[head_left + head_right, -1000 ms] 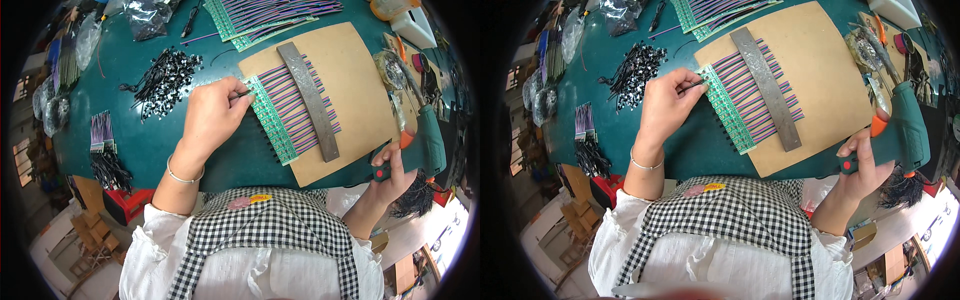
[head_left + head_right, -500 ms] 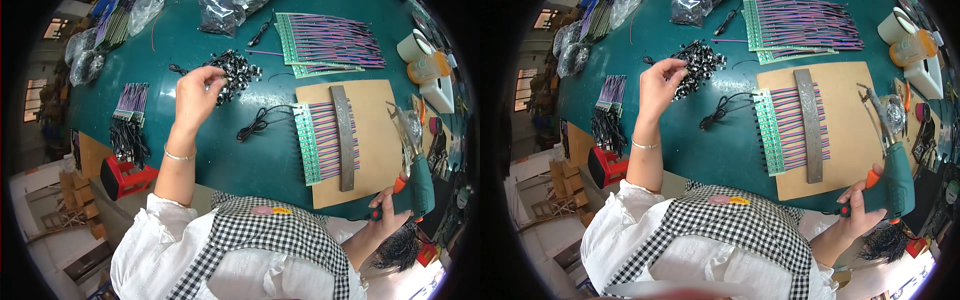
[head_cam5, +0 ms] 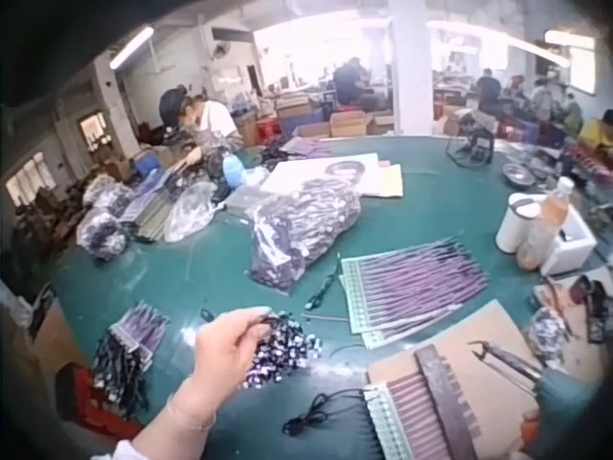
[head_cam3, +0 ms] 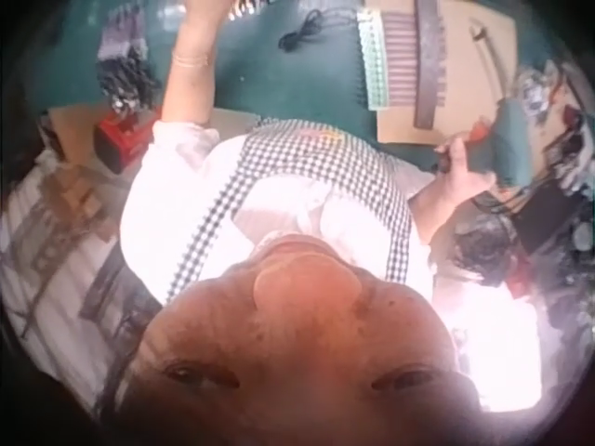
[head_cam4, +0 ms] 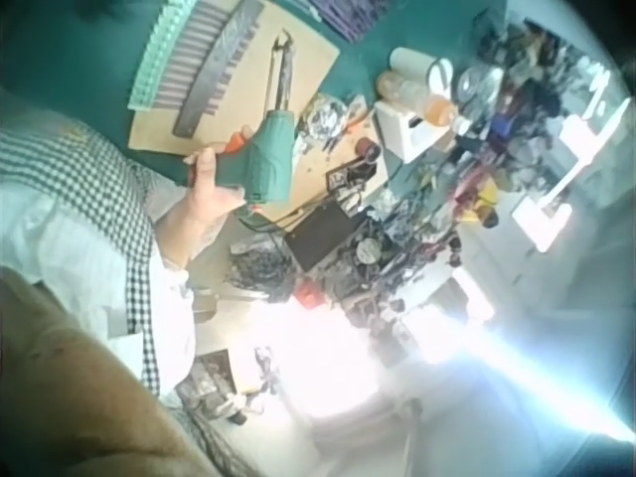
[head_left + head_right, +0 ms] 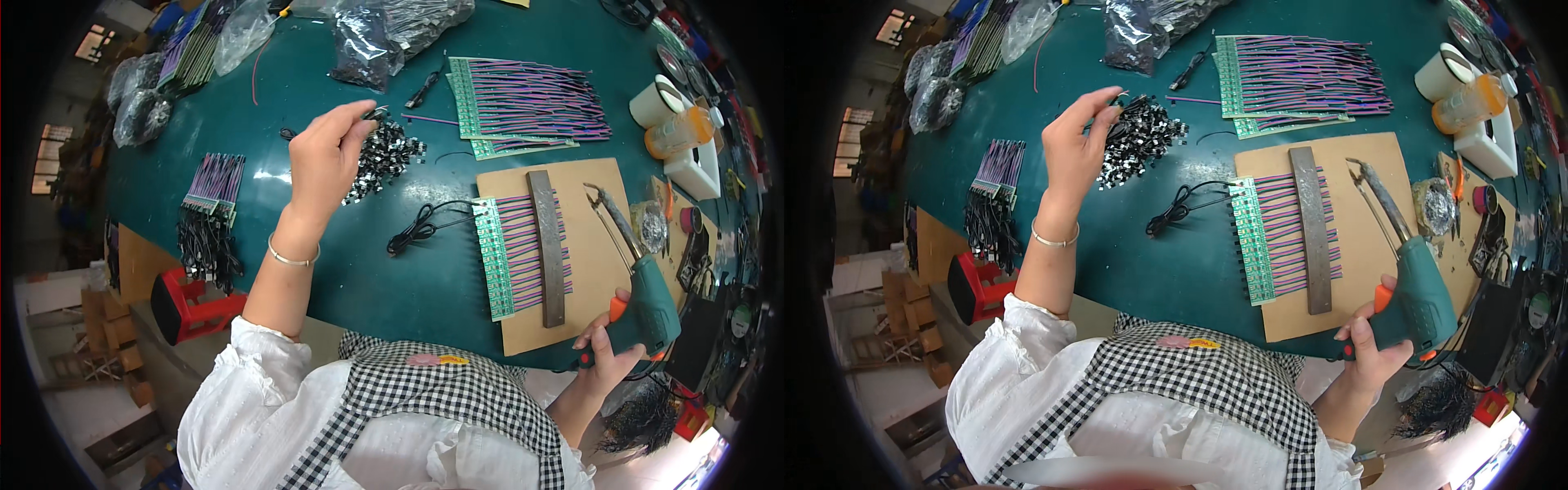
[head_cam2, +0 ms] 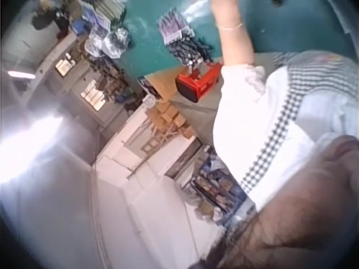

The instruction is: The person solders wires to small green PCB strips with a soldering iron at a factory workbench.

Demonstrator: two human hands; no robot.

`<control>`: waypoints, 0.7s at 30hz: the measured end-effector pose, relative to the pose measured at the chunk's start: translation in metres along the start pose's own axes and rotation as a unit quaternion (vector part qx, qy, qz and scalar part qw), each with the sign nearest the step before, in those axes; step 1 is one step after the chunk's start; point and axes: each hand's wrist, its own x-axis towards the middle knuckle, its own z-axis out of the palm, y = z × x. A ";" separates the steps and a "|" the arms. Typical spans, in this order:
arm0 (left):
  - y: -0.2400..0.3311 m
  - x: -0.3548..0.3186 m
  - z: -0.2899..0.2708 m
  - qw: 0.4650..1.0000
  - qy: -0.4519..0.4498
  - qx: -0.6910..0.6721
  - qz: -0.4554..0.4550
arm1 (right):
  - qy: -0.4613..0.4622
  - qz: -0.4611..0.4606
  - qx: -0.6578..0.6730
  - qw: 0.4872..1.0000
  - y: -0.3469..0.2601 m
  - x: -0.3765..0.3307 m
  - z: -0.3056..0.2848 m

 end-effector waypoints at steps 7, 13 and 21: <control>0.102 -0.004 -0.012 0.925 -0.171 -0.281 -0.191 | -0.006 -0.027 -0.051 0.998 -0.015 0.002 0.032; 0.154 -0.028 0.003 0.850 -0.278 -0.386 -0.224 | -0.157 0.012 -0.013 0.987 -0.005 0.009 0.059; 0.164 -0.035 0.009 0.853 -0.317 -0.386 -0.152 | -0.164 -0.036 -0.036 0.985 0.011 0.014 0.057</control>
